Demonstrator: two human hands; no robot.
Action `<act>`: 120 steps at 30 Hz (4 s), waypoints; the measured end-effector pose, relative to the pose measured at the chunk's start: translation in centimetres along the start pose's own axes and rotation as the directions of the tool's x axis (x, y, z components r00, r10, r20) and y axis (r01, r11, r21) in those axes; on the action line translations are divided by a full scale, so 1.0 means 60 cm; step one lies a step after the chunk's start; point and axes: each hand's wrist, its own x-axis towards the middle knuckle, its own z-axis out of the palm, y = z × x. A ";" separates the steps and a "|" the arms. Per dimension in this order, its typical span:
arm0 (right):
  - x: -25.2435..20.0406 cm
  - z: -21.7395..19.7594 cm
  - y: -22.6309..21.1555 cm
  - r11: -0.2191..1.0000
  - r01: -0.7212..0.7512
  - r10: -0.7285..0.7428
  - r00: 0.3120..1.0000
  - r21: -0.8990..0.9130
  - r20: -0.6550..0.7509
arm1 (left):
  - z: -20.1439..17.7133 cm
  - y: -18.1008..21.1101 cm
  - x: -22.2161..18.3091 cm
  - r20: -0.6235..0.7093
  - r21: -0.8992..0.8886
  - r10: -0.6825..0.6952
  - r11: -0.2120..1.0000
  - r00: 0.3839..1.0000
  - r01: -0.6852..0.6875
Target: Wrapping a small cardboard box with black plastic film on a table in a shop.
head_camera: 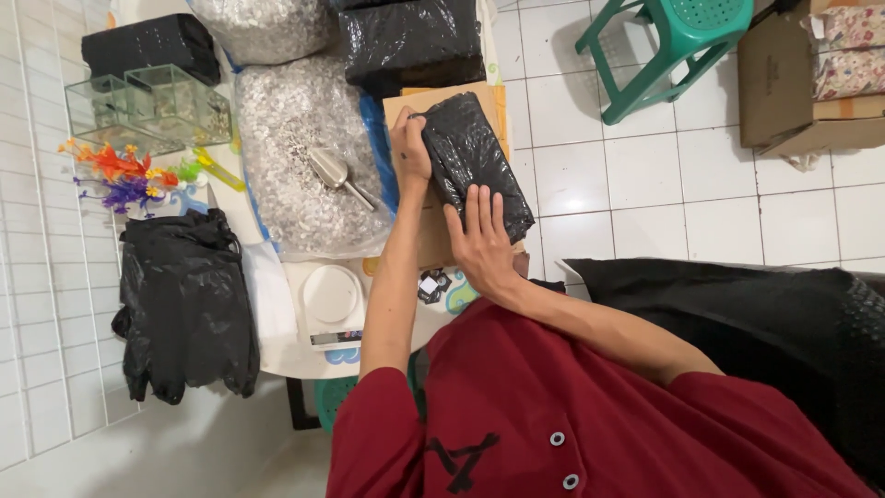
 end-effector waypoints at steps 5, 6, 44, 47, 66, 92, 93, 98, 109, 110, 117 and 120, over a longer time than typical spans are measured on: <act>0.006 -0.003 0.027 0.994 -0.025 0.031 0.998 0.111 -0.048 | -0.009 0.081 -0.032 -0.063 0.007 -0.031 0.999 0.998 0.032; 0.008 -0.009 0.034 0.983 -0.033 0.043 0.998 0.181 -0.056 | -0.009 0.090 -0.037 -0.113 -0.013 -0.023 1.000 0.993 0.022; 0.150 -0.012 0.282 0.437 -0.551 -0.306 0.652 0.711 0.694 | -0.111 0.147 -0.135 0.604 0.502 0.241 0.626 0.760 -0.597; 0.202 -0.081 0.254 0.508 -0.538 -0.307 0.617 0.673 0.725 | -0.114 0.140 -0.131 0.551 0.479 0.274 0.670 0.788 -0.568; 0.114 -0.005 0.183 0.924 0.152 -0.292 0.873 0.351 0.391 | -0.124 0.176 -0.121 0.531 0.448 0.481 0.539 0.698 -0.713; 0.236 -0.002 0.204 0.620 0.224 -0.633 0.709 0.752 0.311 | -0.136 0.220 -0.154 0.598 0.731 0.360 0.122 0.716 -0.671; 0.235 0.000 0.203 0.616 0.208 -0.635 0.702 0.760 0.323 | -0.130 0.214 -0.157 0.573 0.756 0.362 0.113 0.735 -0.645; 0.211 0.023 0.207 0.607 0.216 -0.653 0.684 0.765 0.325 | -0.099 0.185 -0.169 0.523 0.821 0.250 0.110 0.815 -0.561; 0.197 0.037 0.208 0.616 0.240 -0.660 0.678 0.750 0.325 | -0.104 0.179 -0.176 0.552 0.784 0.339 0.101 0.762 -0.613; 0.196 0.036 0.208 0.620 0.247 -0.660 0.677 0.744 0.326 | -0.103 0.175 -0.175 0.554 0.780 0.331 0.113 0.764 -0.615; 0.202 0.012 0.198 0.661 0.248 -0.639 0.680 0.708 0.359 | -0.099 0.160 -0.172 0.576 0.785 0.318 0.043 0.753 -0.618; 0.203 -0.008 0.192 0.685 0.247 -0.612 0.706 0.685 0.356 | -0.094 0.156 -0.172 0.572 0.800 0.297 0.008 0.765 -0.600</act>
